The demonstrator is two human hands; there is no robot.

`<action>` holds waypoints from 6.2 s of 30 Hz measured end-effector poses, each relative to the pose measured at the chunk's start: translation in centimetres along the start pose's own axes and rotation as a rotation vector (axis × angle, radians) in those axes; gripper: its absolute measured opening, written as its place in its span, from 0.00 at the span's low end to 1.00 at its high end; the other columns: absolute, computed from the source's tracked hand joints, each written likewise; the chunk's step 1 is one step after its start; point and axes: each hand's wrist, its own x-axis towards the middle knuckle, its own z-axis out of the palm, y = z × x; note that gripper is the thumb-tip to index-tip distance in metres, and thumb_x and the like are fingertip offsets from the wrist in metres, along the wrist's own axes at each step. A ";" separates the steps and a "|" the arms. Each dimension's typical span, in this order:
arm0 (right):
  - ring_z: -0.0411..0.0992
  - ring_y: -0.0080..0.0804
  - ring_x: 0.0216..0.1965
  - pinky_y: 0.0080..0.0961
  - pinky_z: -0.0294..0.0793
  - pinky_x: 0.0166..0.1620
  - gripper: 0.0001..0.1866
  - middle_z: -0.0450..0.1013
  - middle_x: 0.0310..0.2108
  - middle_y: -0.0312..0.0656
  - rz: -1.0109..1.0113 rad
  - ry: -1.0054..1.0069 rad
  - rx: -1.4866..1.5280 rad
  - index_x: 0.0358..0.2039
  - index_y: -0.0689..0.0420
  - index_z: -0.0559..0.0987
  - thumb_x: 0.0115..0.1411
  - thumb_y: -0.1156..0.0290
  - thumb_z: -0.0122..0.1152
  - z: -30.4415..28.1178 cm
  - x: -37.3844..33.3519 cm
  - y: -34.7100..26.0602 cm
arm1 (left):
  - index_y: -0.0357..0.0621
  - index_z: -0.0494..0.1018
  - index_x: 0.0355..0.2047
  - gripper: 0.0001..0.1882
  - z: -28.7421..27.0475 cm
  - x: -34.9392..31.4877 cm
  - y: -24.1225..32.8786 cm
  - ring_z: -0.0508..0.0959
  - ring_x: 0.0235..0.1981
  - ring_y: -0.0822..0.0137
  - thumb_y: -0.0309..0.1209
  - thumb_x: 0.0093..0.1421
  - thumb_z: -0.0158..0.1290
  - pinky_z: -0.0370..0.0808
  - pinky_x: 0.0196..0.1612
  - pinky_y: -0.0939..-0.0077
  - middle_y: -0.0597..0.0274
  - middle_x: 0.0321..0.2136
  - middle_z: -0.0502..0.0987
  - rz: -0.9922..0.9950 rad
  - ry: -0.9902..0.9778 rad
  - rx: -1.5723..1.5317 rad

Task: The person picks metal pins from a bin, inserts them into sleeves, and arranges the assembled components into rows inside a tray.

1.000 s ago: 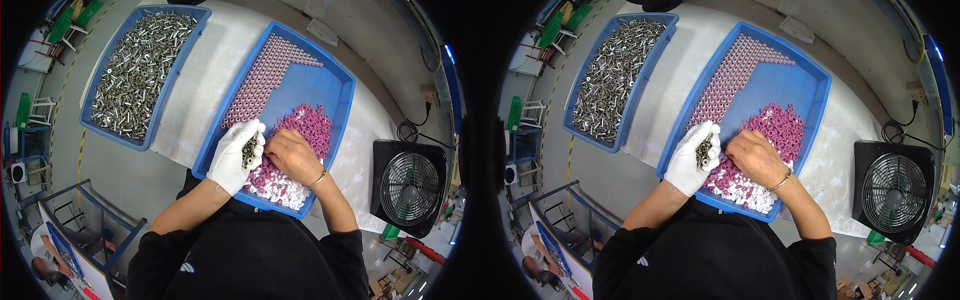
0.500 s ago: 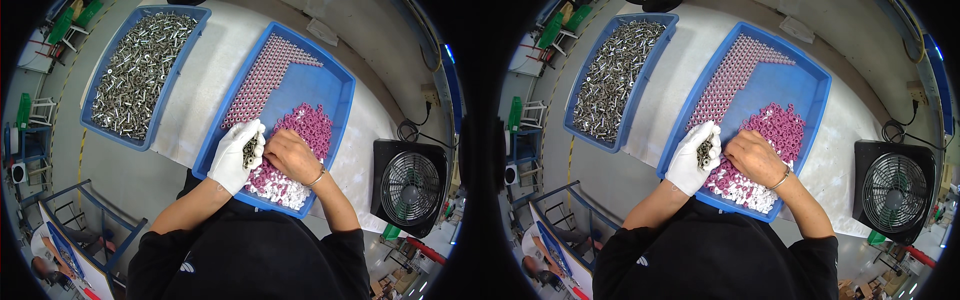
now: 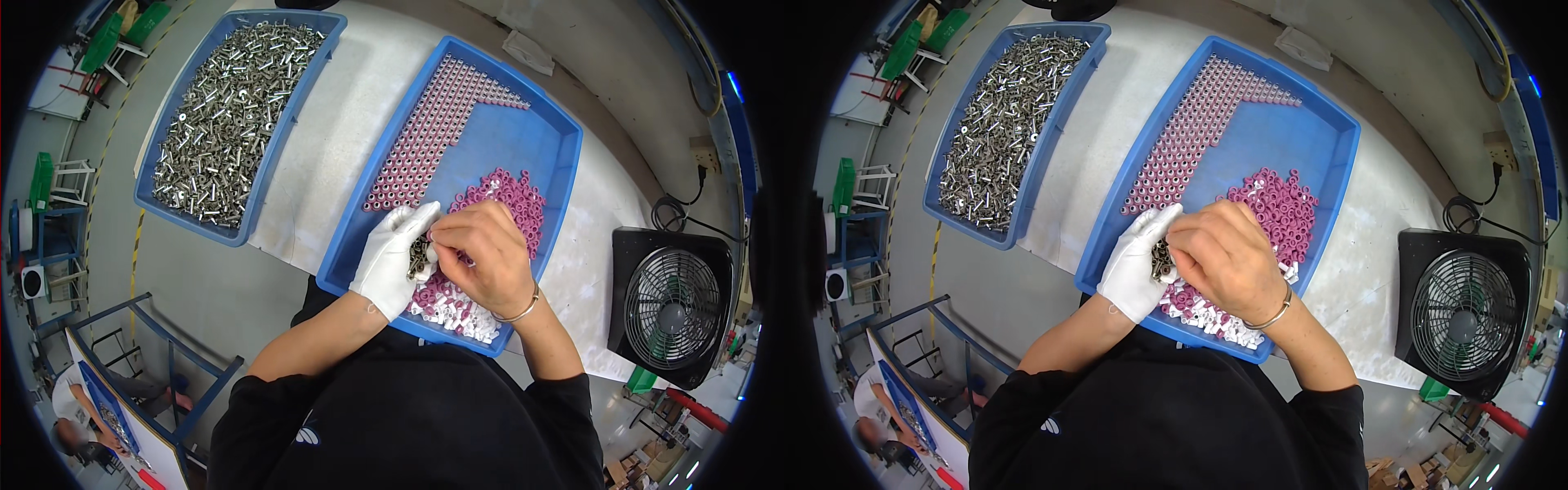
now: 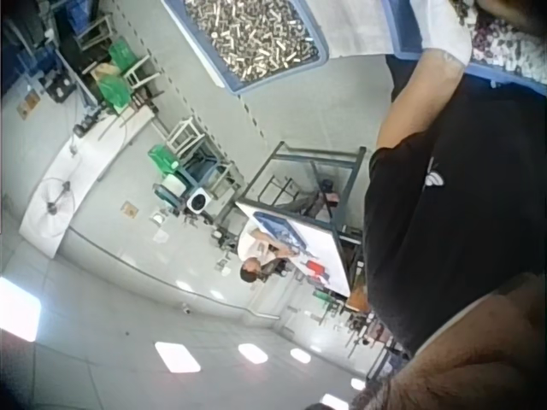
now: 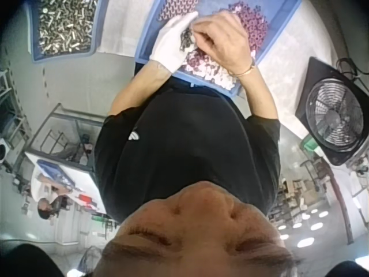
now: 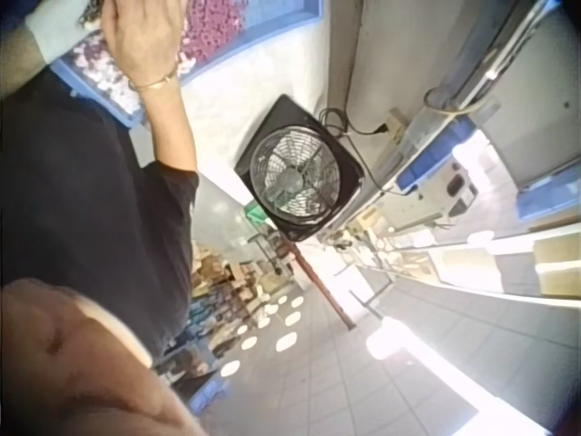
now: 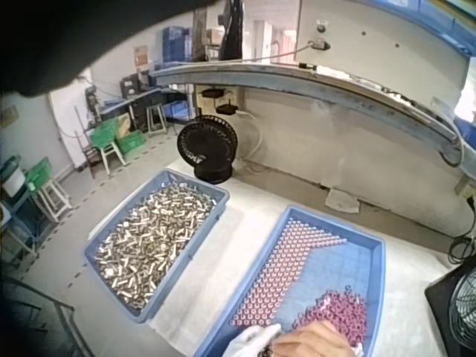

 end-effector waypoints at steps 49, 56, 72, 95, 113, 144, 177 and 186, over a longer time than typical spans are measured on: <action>0.73 0.36 0.30 0.28 0.73 0.35 0.05 0.76 0.28 0.38 0.477 -0.535 -0.573 0.28 0.56 0.80 0.48 0.79 0.64 -6.5 -6.5 1.7 | 0.38 0.73 0.49 0.14 -0.9 0.2 0.9 0.73 0.20 0.76 0.36 0.74 0.45 0.62 0.16 0.87 0.60 0.29 0.77 -0.261 -0.221 -0.316; 0.72 0.34 0.30 0.28 0.73 0.37 0.09 0.76 0.28 0.38 0.506 -0.423 -0.430 0.31 0.58 0.80 0.47 0.80 0.66 -6.3 -5.5 1.8 | 0.38 0.73 0.48 0.13 -0.6 0.1 1.2 0.73 0.20 0.76 0.34 0.74 0.45 0.61 0.15 0.87 0.60 0.30 0.77 -0.307 -0.166 -0.394; 0.72 0.34 0.33 0.28 0.73 0.44 0.05 0.80 0.30 0.38 0.471 -0.109 -0.220 0.32 0.58 0.81 0.54 0.80 0.65 -2.1 -2.5 6.6 | 0.39 0.73 0.48 0.13 -0.7 0.0 0.7 0.73 0.20 0.76 0.34 0.74 0.45 0.61 0.14 0.88 0.60 0.30 0.78 -0.345 -0.177 -0.352; 0.71 0.27 0.29 0.21 0.72 0.37 0.02 0.77 0.29 0.38 0.723 0.107 0.356 0.31 0.60 0.80 0.57 0.80 0.64 -0.9 -2.0 2.1 | 0.38 0.69 0.58 0.18 -0.7 -0.4 1.2 0.66 0.17 0.82 0.35 0.76 0.40 0.60 0.16 0.89 0.66 0.25 0.73 -0.210 -0.283 -0.136; 0.71 0.23 0.29 0.18 0.73 0.36 0.04 0.76 0.30 0.38 0.674 0.126 0.421 0.33 0.62 0.78 0.58 0.81 0.65 0.2 -2.1 -0.3 | 0.38 0.71 0.58 0.17 0.0 -0.8 1.3 0.66 0.18 0.83 0.33 0.75 0.43 0.61 0.17 0.89 0.69 0.26 0.73 -0.100 -0.233 0.075; 0.70 0.23 0.26 0.17 0.71 0.32 0.07 0.79 0.29 0.36 0.506 0.063 0.249 0.29 0.59 0.83 0.49 0.84 0.68 0.7 -1.6 -0.5 | 0.42 0.74 0.54 0.17 -0.2 -0.2 0.8 0.65 0.17 0.84 0.37 0.75 0.42 0.59 0.16 0.89 0.69 0.26 0.74 -0.062 -0.113 0.088; 0.72 0.34 0.30 0.28 0.73 0.38 0.03 0.76 0.28 0.37 0.507 -0.315 -0.356 0.26 0.56 0.79 0.51 0.78 0.65 -5.6 -4.3 3.4 | 0.36 0.73 0.52 0.18 -1.3 0.3 1.1 0.72 0.18 0.77 0.38 0.75 0.41 0.62 0.14 0.88 0.60 0.29 0.77 -0.216 -0.275 -0.310; 0.71 0.36 0.34 0.28 0.72 0.41 0.05 0.73 0.34 0.37 0.312 -0.333 -0.480 0.28 0.57 0.80 0.50 0.79 0.66 -4.3 -5.4 2.7 | 0.36 0.71 0.55 0.19 -1.0 -0.1 1.1 0.73 0.19 0.77 0.37 0.75 0.41 0.63 0.14 0.86 0.58 0.31 0.78 -0.224 -0.276 -0.305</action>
